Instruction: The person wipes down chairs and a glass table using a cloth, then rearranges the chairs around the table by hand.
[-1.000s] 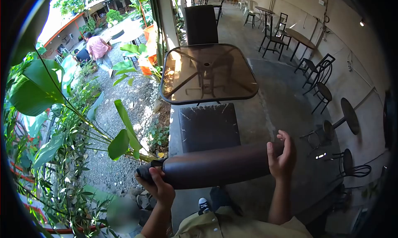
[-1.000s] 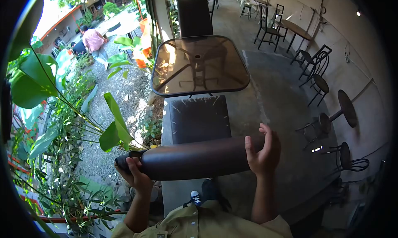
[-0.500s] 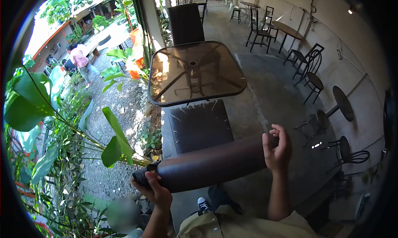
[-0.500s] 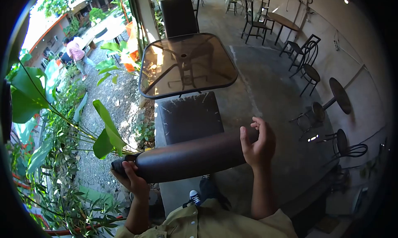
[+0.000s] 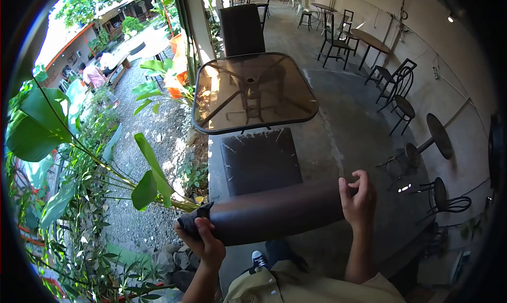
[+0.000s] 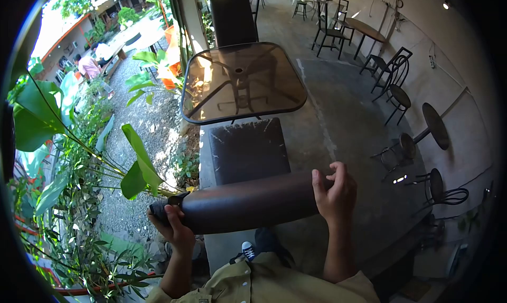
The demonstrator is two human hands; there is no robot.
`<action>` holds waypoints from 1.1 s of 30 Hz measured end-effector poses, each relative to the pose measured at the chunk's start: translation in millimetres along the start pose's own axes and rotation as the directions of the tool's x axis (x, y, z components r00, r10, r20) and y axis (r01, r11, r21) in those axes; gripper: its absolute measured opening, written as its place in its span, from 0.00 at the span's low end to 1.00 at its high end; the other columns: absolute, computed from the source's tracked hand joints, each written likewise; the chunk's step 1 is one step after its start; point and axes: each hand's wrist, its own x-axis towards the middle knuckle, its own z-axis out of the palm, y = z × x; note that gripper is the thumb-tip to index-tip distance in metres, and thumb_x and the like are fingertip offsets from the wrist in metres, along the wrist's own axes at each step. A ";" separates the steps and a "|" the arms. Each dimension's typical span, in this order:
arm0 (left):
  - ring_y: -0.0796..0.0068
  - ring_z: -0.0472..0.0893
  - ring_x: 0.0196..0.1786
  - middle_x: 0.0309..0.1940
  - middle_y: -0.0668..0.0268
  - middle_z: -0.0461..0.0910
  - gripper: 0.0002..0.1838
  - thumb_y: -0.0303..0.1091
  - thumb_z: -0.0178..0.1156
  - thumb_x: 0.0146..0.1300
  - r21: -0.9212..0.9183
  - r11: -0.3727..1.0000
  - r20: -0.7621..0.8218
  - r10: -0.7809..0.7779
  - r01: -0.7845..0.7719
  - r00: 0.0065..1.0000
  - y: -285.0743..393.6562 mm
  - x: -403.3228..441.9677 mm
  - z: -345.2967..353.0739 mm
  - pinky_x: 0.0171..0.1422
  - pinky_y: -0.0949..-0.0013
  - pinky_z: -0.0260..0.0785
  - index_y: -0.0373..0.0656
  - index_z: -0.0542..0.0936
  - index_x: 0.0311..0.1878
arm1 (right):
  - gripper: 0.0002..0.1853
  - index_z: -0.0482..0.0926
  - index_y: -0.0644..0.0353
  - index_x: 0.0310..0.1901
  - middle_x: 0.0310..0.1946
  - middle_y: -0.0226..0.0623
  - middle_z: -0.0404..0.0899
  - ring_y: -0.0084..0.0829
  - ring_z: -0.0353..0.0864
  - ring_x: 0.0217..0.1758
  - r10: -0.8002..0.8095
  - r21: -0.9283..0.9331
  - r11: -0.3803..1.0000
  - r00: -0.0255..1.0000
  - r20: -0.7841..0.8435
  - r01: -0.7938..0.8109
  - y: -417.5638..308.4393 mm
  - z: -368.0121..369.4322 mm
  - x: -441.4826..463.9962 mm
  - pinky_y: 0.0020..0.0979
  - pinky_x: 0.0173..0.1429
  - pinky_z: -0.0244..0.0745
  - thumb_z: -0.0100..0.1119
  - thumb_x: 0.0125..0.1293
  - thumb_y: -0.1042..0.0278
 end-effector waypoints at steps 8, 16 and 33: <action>0.84 0.67 0.30 0.28 0.72 0.70 0.09 0.36 0.48 0.78 -0.020 0.999 -0.075 0.026 -0.028 0.997 -4.7 13.8 -4.7 0.41 0.79 0.61 0.47 0.61 0.52 | 0.17 0.76 0.58 0.47 0.30 0.33 0.79 0.36 0.77 0.32 -0.104 0.090 0.989 0.981 -0.166 0.120 -9.2 7.7 1.1 0.35 0.44 0.70 0.63 0.63 0.57; 0.84 0.67 0.31 0.28 0.73 0.70 0.09 0.36 0.50 0.78 -0.049 0.996 -0.104 0.063 -0.068 0.993 -11.1 31.0 -5.4 0.42 0.79 0.61 0.46 0.63 0.52 | 0.14 0.77 0.59 0.46 0.30 0.32 0.79 0.34 0.76 0.32 -0.141 0.062 0.986 0.973 -0.181 0.155 -20.4 13.7 5.5 0.34 0.43 0.69 0.62 0.63 0.61; 0.83 0.68 0.30 0.28 0.72 0.71 0.10 0.39 0.48 0.78 -0.023 0.996 -0.064 0.089 -0.090 0.994 -17.5 29.3 -0.6 0.41 0.79 0.61 0.45 0.62 0.53 | 0.11 0.79 0.58 0.43 0.25 0.29 0.78 0.33 0.76 0.30 -0.148 0.051 0.985 0.961 -0.234 0.164 -19.3 18.0 8.6 0.34 0.40 0.69 0.63 0.63 0.63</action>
